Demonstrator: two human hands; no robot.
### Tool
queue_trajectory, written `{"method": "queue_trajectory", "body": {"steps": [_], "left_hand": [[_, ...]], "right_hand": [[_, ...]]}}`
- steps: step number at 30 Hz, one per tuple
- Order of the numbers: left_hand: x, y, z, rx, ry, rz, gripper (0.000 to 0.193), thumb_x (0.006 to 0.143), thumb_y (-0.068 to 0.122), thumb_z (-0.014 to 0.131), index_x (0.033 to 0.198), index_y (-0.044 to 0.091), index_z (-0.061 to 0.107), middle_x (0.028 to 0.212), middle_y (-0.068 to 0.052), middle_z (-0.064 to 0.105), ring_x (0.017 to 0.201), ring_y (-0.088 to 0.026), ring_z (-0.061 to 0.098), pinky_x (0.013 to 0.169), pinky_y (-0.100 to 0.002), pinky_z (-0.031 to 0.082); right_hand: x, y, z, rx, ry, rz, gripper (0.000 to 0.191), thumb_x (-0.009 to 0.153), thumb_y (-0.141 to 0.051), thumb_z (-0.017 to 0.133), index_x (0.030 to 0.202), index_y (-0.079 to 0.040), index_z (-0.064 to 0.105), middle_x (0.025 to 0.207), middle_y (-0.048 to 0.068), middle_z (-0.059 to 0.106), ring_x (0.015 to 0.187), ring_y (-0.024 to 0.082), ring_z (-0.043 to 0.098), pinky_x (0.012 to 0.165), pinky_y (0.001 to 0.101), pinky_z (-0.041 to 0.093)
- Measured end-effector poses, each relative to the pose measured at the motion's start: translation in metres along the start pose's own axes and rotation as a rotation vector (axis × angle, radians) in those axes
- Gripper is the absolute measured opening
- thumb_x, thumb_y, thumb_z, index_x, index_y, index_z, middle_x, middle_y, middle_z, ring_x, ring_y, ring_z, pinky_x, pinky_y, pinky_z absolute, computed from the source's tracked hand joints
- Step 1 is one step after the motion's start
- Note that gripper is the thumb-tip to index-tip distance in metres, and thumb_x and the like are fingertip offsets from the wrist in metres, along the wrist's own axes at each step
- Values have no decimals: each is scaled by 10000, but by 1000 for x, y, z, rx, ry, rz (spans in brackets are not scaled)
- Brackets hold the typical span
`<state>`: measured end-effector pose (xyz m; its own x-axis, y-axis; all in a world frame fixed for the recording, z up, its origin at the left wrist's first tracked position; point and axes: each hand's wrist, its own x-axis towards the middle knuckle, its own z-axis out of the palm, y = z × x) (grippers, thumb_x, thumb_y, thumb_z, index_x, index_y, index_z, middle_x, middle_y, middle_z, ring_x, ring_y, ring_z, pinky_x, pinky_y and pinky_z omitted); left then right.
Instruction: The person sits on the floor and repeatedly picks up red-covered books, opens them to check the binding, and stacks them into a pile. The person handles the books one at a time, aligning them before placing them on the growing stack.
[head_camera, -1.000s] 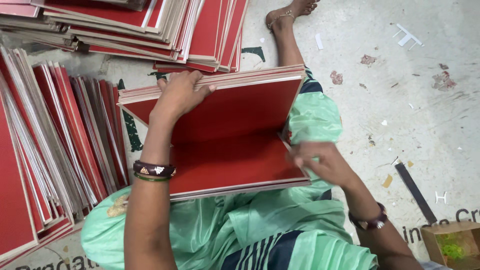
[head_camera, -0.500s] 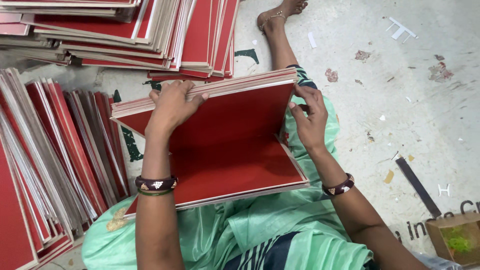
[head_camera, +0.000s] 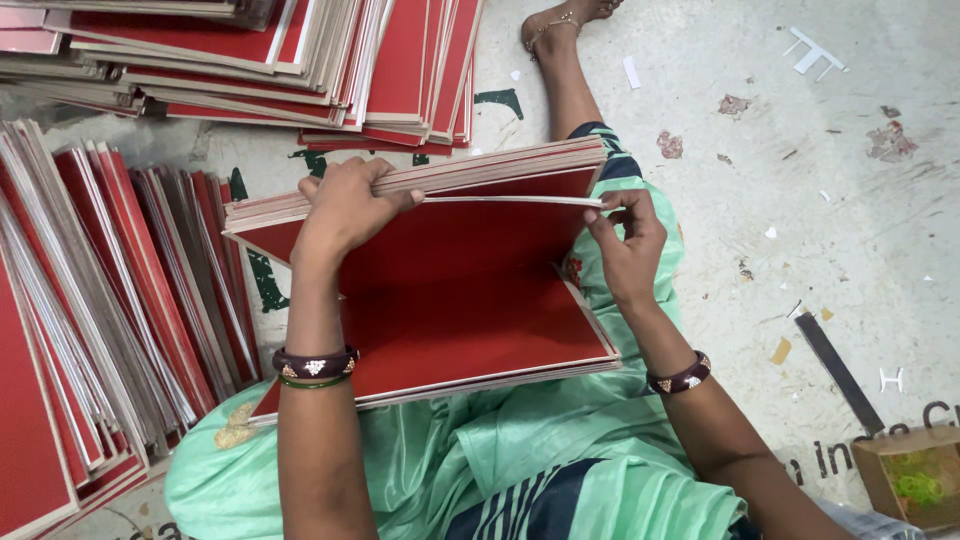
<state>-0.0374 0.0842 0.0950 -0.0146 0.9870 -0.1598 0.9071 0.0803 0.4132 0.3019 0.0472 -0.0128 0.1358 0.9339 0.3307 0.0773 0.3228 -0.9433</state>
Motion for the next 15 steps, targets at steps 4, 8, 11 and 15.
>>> {"method": "queue_trajectory", "body": {"steps": [4,8,11,15], "left_hand": [[1,-3,1,23,-7,22,576,739,552,798,1105,108,763,1070,-149,696,1119,-362,602,1012,-586,265],[1,-10,5,29,-28,38,610,740,564,795,1145,111,745,1098,-145,675,1133,-344,582,1019,-571,265],[1,-13,9,19,17,84,633,743,572,804,1155,96,736,1096,-146,660,1140,-345,555,1026,-574,232],[-2,-10,8,10,17,74,642,750,581,802,1153,85,736,1098,-144,658,1143,-343,545,1039,-558,229]], "right_hand": [[-6,4,-7,68,-18,30,209,942,44,733,1046,-24,565,1087,28,676,929,72,589,850,216,502],[-7,5,-11,39,-17,37,145,962,67,726,1042,4,623,987,24,659,891,74,613,813,216,517],[-10,1,-10,-25,14,-71,109,950,85,729,1015,24,665,950,42,671,872,90,629,798,230,525],[-16,-11,-5,-202,90,-219,162,960,96,716,1107,29,720,983,91,705,870,126,649,771,250,521]]}}
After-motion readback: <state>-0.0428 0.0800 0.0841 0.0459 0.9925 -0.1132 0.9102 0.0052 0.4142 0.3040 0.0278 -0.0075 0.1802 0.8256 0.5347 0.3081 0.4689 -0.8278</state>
